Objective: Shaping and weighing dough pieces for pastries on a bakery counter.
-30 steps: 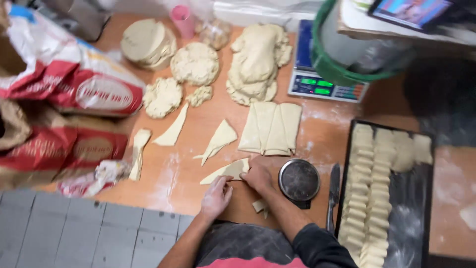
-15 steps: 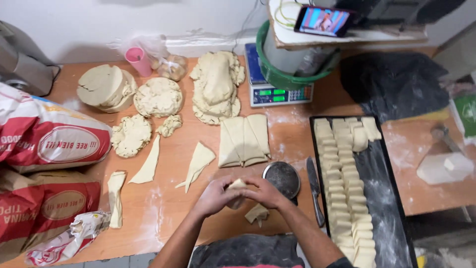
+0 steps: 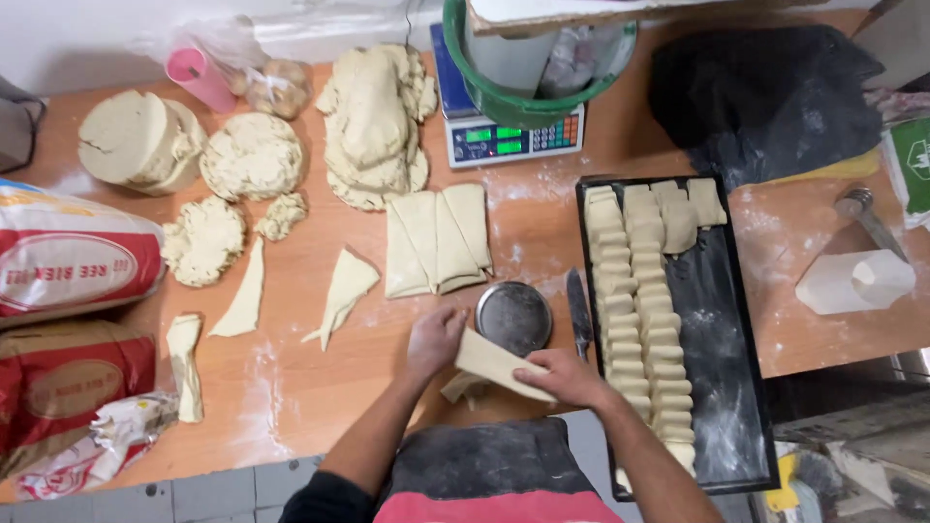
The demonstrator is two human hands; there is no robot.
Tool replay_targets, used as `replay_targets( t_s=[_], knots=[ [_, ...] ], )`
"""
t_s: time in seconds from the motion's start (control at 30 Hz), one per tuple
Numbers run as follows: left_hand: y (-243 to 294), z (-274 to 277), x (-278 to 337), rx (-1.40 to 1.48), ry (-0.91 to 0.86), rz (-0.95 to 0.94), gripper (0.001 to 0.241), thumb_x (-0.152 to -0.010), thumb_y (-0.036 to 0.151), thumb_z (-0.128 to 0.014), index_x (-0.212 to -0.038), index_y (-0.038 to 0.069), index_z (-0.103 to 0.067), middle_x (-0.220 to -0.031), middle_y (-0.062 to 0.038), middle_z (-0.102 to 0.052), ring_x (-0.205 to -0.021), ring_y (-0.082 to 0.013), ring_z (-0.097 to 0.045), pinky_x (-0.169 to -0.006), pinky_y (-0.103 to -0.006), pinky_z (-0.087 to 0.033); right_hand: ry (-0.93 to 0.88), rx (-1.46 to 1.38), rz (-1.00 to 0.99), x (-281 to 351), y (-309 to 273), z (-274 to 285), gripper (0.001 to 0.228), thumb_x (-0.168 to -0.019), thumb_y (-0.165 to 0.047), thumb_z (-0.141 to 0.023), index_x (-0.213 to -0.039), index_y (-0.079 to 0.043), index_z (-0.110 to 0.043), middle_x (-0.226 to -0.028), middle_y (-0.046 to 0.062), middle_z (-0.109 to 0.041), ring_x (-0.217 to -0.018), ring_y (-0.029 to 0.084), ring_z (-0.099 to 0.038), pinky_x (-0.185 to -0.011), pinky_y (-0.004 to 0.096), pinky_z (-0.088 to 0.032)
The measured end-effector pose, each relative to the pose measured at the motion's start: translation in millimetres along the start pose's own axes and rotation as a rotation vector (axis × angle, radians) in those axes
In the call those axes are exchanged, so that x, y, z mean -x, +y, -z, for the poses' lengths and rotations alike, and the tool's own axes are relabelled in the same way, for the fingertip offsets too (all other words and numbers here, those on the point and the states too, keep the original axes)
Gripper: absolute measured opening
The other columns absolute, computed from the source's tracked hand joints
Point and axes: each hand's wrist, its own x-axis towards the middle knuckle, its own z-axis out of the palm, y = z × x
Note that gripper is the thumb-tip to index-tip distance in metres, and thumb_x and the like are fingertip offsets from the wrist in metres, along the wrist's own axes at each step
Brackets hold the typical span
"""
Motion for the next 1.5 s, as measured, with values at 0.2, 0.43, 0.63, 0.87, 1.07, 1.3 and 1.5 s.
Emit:
replay_targets(
  t_s=[0.2, 0.43, 0.63, 0.87, 1.07, 1.3, 1.5],
  knots=[
    [-26.0, -65.2, -29.9, -0.118, 0.029, 0.119, 0.043, -0.102, 0.044, -0.06, -0.1, 0.003, -0.073, -0.096, -0.027, -0.071, -0.088, -0.0463, -0.067, -0.077, -0.0548, -0.054, 0.013, -0.022, -0.354, 28.6, 62.6, 79.4, 0.052, -0.089, -0.057, -0.067, -0.099, -0.007, -0.08, -0.068, 0.007, -0.069, -0.056, 0.015, -0.065, -0.052, 0.032, -0.054],
    [15.0, -89.2, -29.2, -0.039, 0.087, 0.3, 0.041, -0.099, 0.046, -0.061, -0.109, 0.008, -0.071, -0.101, -0.02, -0.073, -0.099, -0.0416, -0.068, -0.083, -0.0527, -0.053, 0.225, 0.357, -0.291, 18.9, 61.9, 120.9, 0.045, -0.091, -0.056, -0.065, -0.102, -0.016, -0.08, -0.065, 0.004, -0.074, -0.063, 0.018, -0.071, -0.065, 0.036, -0.053],
    [18.9, -76.7, -6.4, -0.047, 0.025, 0.001, 0.063, -0.087, 0.025, -0.075, -0.142, 0.008, -0.05, -0.134, -0.025, -0.059, -0.121, -0.0456, -0.058, -0.099, -0.0504, -0.05, -0.026, 0.163, -0.005, -31.1, 50.5, 101.7, 0.03, -0.094, -0.038, -0.064, -0.099, -0.012, -0.078, -0.072, 0.002, -0.075, -0.065, 0.015, -0.069, -0.064, 0.032, -0.055],
    [-1.4, -92.5, 10.8, 0.007, -0.044, 0.068, 0.075, -0.083, 0.015, -0.076, -0.147, 0.003, -0.04, -0.139, -0.026, -0.054, -0.129, -0.0453, -0.054, -0.107, -0.0485, -0.046, 0.054, 0.212, 0.049, -75.7, 36.6, 83.7, 0.03, -0.094, -0.04, -0.067, -0.097, -0.012, -0.076, -0.081, 0.009, -0.074, -0.077, 0.025, -0.069, -0.07, 0.041, -0.054],
    [24.2, -67.4, 21.7, -0.077, -0.034, 0.218, 0.073, -0.086, 0.022, -0.073, -0.149, 0.005, -0.039, -0.136, -0.024, -0.055, -0.123, -0.0433, -0.057, -0.101, -0.0486, -0.049, 0.207, 0.451, -0.041, -48.6, 39.1, 73.1, 0.035, -0.092, -0.045, -0.065, -0.097, -0.011, -0.07, -0.086, 0.013, -0.075, -0.085, 0.035, -0.073, -0.077, 0.049, -0.056],
    [7.3, -41.9, 71.7, -0.374, -0.101, 0.188, 0.065, -0.086, 0.036, -0.073, -0.14, 0.009, -0.049, -0.132, -0.017, -0.058, -0.125, -0.0367, -0.056, -0.102, -0.0471, -0.05, 0.178, 0.586, -0.209, -19.5, 109.0, 47.4, 0.041, -0.089, -0.039, -0.069, -0.112, -0.005, -0.063, -0.104, 0.02, -0.072, -0.1, 0.041, -0.069, -0.089, 0.053, -0.054],
    [9.2, -50.9, 103.0, -0.604, -0.193, -0.126, 0.071, -0.071, 0.038, -0.079, -0.132, 0.012, -0.053, -0.137, -0.016, -0.054, -0.127, -0.0371, -0.046, -0.105, -0.052, -0.038, 0.292, 0.588, -0.193, 0.2, 115.1, 20.6, 0.042, -0.083, -0.032, -0.075, -0.11, -0.003, -0.06, -0.108, 0.022, -0.069, -0.105, 0.042, -0.067, -0.089, 0.053, -0.054]
  ],
)
